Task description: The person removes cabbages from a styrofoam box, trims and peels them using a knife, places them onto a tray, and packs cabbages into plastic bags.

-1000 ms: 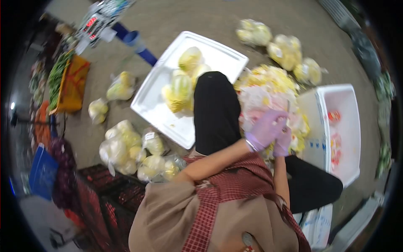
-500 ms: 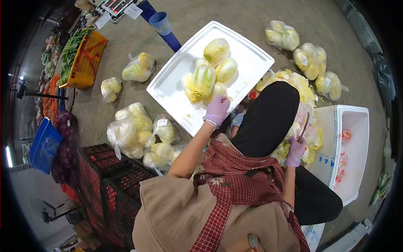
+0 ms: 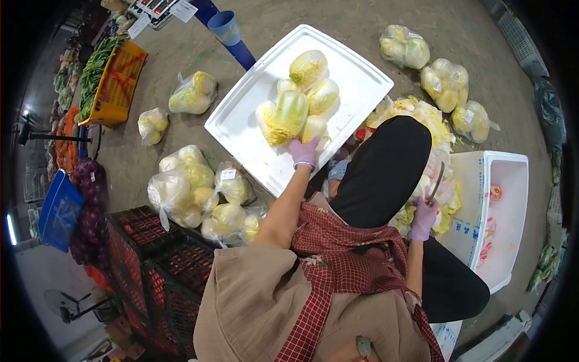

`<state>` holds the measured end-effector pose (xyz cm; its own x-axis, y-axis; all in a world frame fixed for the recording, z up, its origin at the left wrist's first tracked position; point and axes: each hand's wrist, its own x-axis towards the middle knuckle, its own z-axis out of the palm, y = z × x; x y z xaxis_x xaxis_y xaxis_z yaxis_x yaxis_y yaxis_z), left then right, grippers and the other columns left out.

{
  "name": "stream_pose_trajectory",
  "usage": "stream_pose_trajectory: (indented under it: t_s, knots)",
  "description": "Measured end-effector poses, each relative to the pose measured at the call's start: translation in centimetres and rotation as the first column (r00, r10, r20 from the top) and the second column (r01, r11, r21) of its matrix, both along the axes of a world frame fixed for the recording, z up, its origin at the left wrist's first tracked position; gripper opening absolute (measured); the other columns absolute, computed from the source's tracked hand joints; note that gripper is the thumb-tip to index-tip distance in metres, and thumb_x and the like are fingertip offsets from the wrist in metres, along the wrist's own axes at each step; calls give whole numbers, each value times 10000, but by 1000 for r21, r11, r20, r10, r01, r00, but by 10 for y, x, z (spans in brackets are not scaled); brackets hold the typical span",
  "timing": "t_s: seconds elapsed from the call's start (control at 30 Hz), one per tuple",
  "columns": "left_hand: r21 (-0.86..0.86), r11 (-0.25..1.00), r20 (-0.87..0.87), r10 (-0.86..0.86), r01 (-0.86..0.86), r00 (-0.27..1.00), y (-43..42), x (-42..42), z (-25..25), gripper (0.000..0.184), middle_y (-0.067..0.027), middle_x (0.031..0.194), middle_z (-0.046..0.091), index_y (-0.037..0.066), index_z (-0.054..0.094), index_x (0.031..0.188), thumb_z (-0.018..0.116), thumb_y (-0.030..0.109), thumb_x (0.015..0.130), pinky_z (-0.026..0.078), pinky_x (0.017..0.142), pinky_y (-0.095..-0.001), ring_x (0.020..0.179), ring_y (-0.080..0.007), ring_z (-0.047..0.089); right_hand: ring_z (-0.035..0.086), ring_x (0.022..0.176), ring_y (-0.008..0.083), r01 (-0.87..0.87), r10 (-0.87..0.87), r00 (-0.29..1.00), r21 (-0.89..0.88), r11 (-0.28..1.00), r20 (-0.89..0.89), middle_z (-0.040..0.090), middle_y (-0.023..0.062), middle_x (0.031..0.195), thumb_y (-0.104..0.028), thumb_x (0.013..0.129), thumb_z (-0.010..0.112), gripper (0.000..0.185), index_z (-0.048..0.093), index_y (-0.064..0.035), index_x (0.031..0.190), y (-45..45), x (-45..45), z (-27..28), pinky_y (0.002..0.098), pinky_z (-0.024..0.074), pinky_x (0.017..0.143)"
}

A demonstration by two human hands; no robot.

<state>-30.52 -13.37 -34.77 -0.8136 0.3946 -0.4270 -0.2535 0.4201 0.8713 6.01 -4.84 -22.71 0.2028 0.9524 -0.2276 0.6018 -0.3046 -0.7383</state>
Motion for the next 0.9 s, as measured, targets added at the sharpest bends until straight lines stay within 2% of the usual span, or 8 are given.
stream_pose_trajectory:
  t_s: [0.07, 0.1, 0.2, 0.5, 0.67, 0.73, 0.8, 0.9]
  knots:
    - [-205, 978, -166, -1, -33, 986, 6, 13, 8, 812, -258, 1248, 463, -89, 466, 1227, 821, 329, 627, 397, 966, -368, 1123, -357, 488, 561, 766, 163, 10, -9, 999, 9, 1000, -52, 596, 84, 835, -174, 755, 659, 337, 567, 37, 1000, -2, -4, 3, 292, 455, 716]
    - [-152, 986, -171, 37, -64, 985, 7, 15, 5, 852, -262, 1210, 479, -78, 469, 1234, 825, 368, 602, 372, 989, -401, 1135, -387, 466, 562, 768, 164, 16, -15, 997, 14, 1000, -76, 598, 85, 837, -174, 752, 660, 341, 568, 39, 1002, -1, -2, 4, 293, 455, 720]
    - [-139, 988, -142, 48, -68, 989, 6, 16, 2, 856, -265, 1220, 472, -80, 457, 1247, 818, 366, 612, 373, 988, -396, 1139, -387, 463, 561, 758, 166, 7, -3, 996, 44, 999, -86, 599, 83, 832, -176, 739, 668, 364, 569, 43, 1012, -1, 1, -1, 295, 458, 713]
    - [-181, 983, -126, 12, -35, 992, 3, 13, 1, 865, -274, 1239, 467, -70, 454, 1263, 817, 365, 609, 374, 990, -397, 1142, -392, 467, 567, 745, 156, -7, 2, 999, 110, 994, 49, 602, 85, 815, -169, 711, 696, 386, 574, 61, 996, -1, 4, -6, 290, 466, 696]
    - [-73, 995, -124, 63, -72, 990, 4, 10, -24, 906, -272, 1238, 476, -65, 456, 1266, 795, 454, 605, 377, 992, -397, 1154, -391, 462, 551, 709, 123, -35, 42, 998, 152, 988, -49, 595, 72, 806, -131, 749, 676, 328, 560, 54, 993, 2, 15, -28, 262, 462, 666]
    - [-138, 983, -93, 110, -122, 990, 10, 9, -15, 932, -276, 1253, 471, -63, 455, 1268, 779, 505, 604, 375, 998, -394, 1171, -387, 456, 544, 702, 115, -36, 47, 997, 161, 986, -64, 590, 66, 802, -123, 759, 670, 315, 554, 50, 996, 2, 16, -31, 257, 460, 660]
    - [-329, 926, -62, 174, -184, 983, 22, 14, 40, 958, -284, 1275, 461, -59, 454, 1273, 761, 553, 603, 369, 1009, -388, 1194, -382, 447, 536, 702, 112, -39, 47, 998, 149, 988, -51, 585, 59, 798, -122, 765, 669, 311, 550, 46, 998, 2, 15, -28, 255, 457, 660]
    - [-470, 870, 23, 182, -150, 983, 38, 6, 45, 983, -278, 1300, 457, -53, 452, 1281, 752, 586, 597, 369, 1016, -374, 1207, -366, 454, 533, 702, 122, -58, 59, 998, 142, 988, -1, 580, 61, 793, -137, 757, 676, 327, 552, 39, 1004, 1, 13, -23, 262, 454, 660]
